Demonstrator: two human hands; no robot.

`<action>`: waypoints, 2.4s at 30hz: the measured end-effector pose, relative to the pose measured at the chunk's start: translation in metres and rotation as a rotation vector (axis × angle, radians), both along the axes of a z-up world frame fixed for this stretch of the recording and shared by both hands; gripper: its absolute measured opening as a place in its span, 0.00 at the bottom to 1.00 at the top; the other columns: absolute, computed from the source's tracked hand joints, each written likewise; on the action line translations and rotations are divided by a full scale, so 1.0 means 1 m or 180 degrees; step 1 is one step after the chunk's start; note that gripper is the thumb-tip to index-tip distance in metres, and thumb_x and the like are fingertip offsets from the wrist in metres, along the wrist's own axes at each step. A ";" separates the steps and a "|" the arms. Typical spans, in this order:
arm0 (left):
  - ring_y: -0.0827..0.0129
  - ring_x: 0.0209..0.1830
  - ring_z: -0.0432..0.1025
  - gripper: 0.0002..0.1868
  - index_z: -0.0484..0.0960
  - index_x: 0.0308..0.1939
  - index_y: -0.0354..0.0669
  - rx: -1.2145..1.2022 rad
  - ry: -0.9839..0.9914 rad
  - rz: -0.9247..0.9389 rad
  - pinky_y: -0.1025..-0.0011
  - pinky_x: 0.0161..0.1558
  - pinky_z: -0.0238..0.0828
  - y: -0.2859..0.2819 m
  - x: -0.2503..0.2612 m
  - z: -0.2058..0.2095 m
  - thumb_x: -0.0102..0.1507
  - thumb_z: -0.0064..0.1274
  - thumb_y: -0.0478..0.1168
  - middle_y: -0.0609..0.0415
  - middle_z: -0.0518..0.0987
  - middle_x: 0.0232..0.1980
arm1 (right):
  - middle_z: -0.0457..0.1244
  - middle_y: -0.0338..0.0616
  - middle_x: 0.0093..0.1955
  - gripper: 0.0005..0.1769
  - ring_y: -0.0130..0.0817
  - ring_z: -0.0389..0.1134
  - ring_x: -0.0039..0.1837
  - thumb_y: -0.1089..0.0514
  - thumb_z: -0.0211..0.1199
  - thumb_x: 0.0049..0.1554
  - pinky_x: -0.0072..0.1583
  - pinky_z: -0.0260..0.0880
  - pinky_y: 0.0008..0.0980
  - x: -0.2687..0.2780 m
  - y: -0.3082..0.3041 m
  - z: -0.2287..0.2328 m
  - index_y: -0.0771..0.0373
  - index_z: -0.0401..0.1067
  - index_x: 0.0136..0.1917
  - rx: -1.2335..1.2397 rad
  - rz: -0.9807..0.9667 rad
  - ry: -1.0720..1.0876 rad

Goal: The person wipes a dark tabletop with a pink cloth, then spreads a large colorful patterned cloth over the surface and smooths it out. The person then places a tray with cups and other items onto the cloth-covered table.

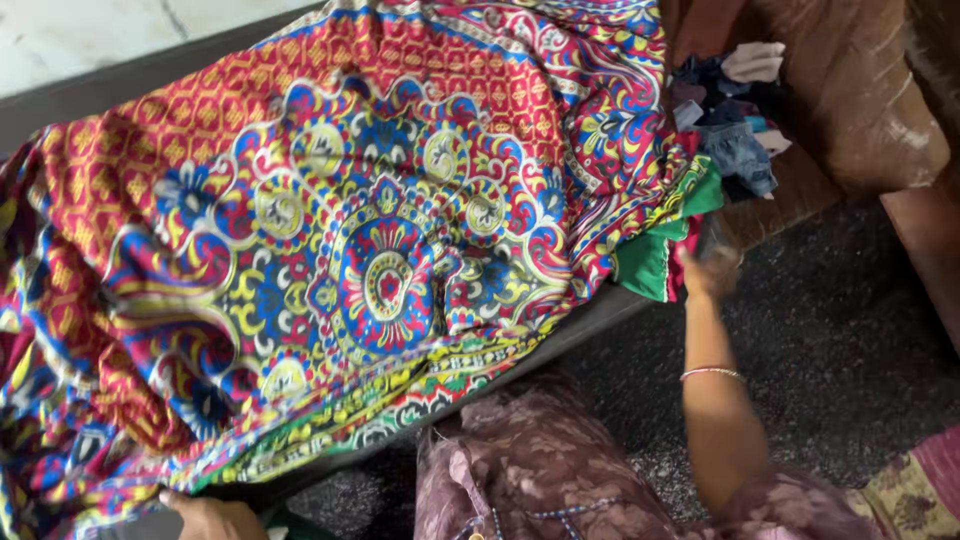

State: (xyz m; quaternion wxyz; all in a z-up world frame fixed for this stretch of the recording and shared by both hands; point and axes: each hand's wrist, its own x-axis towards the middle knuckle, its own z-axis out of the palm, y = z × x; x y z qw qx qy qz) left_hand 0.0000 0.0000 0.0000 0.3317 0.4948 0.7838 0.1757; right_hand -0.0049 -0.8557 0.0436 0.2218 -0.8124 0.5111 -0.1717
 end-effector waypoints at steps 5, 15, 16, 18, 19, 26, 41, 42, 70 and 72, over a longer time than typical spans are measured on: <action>0.50 0.67 0.69 0.68 0.38 0.82 0.63 -0.1301 -0.1627 0.0350 0.37 0.58 0.72 0.020 -0.034 -0.005 0.50 0.59 0.79 0.49 0.58 0.79 | 0.45 0.62 0.80 0.52 0.67 0.43 0.79 0.31 0.70 0.51 0.71 0.47 0.80 -0.021 0.074 -0.030 0.48 0.51 0.79 0.4285 -0.1482 -0.1304; 0.50 0.55 0.73 0.59 0.37 0.74 0.61 -0.1755 -0.1815 -0.0225 0.36 0.55 0.68 0.031 -0.085 -0.030 0.55 0.58 0.75 0.48 0.72 0.69 | 0.57 0.44 0.75 0.48 0.47 0.55 0.78 0.28 0.67 0.52 0.76 0.52 0.64 -0.024 0.103 -0.024 0.54 0.60 0.75 0.4272 -0.0883 -0.1042; 0.51 0.48 0.73 0.60 0.40 0.73 0.56 -0.1595 -0.1632 -0.0139 0.39 0.50 0.73 0.030 -0.086 -0.030 0.55 0.62 0.74 0.42 0.73 0.65 | 0.57 0.44 0.75 0.47 0.48 0.55 0.78 0.29 0.67 0.53 0.75 0.52 0.63 -0.027 0.104 -0.021 0.55 0.60 0.75 0.4286 -0.0868 -0.1035; 0.54 0.38 0.73 0.61 0.44 0.72 0.53 -0.1417 -0.1401 0.0030 0.43 0.43 0.77 0.026 -0.086 -0.029 0.53 0.68 0.73 0.38 0.74 0.59 | 0.57 0.45 0.75 0.47 0.48 0.54 0.78 0.29 0.66 0.53 0.75 0.51 0.63 -0.027 0.106 -0.016 0.55 0.60 0.75 0.4297 -0.0855 -0.1001; 0.55 0.35 0.73 0.60 0.46 0.70 0.53 -0.1394 -0.1354 0.0111 0.45 0.40 0.76 0.026 -0.086 -0.028 0.52 0.69 0.73 0.40 0.74 0.57 | 0.57 0.45 0.75 0.46 0.48 0.54 0.78 0.29 0.66 0.54 0.75 0.51 0.64 -0.027 0.108 -0.013 0.54 0.60 0.76 0.4294 -0.0857 -0.0973; 0.33 0.56 0.67 0.55 0.62 0.59 0.37 0.2039 0.1094 -0.1254 0.36 0.50 0.70 0.029 -0.085 -0.027 0.50 0.77 0.70 0.33 0.72 0.52 | 0.57 0.53 0.75 0.44 0.58 0.57 0.77 0.32 0.65 0.55 0.67 0.65 0.59 -0.006 0.099 0.011 0.54 0.59 0.77 0.3730 -0.0541 -0.0033; 0.53 0.36 0.79 0.19 0.81 0.43 0.38 0.0351 -0.0469 -0.2075 0.54 0.43 0.75 0.093 -0.015 -0.023 0.61 0.57 0.51 0.40 0.83 0.39 | 0.62 0.52 0.59 0.18 0.49 0.68 0.57 0.67 0.62 0.55 0.55 0.72 0.46 0.039 0.076 0.087 0.58 0.66 0.59 0.1223 -0.0056 -0.1005; 0.54 0.33 0.76 0.16 0.81 0.43 0.37 0.0008 -0.0990 -0.1444 0.53 0.40 0.73 0.106 -0.009 -0.022 0.65 0.54 0.48 0.40 0.82 0.40 | 0.62 0.52 0.59 0.19 0.49 0.68 0.57 0.67 0.62 0.55 0.55 0.72 0.46 0.035 0.068 0.095 0.58 0.66 0.59 0.1166 -0.0076 -0.1037; 0.44 0.74 0.63 0.35 0.69 0.71 0.39 0.2784 0.0407 -0.5451 0.44 0.69 0.61 0.004 0.004 0.052 0.59 0.57 0.39 0.40 0.69 0.74 | 0.56 0.50 0.77 0.40 0.53 0.52 0.76 0.76 0.58 0.45 0.66 0.58 0.57 0.104 0.113 0.042 0.46 0.72 0.67 -0.2054 0.3800 0.1296; 0.39 0.76 0.58 0.30 0.67 0.75 0.50 0.2260 -0.0259 -0.5999 0.41 0.72 0.60 -0.023 0.015 0.056 0.68 0.48 0.44 0.39 0.61 0.80 | 0.61 0.41 0.73 0.31 0.47 0.54 0.77 0.72 0.57 0.49 0.68 0.59 0.54 0.108 0.113 0.038 0.47 0.74 0.62 -0.2061 0.3899 0.1427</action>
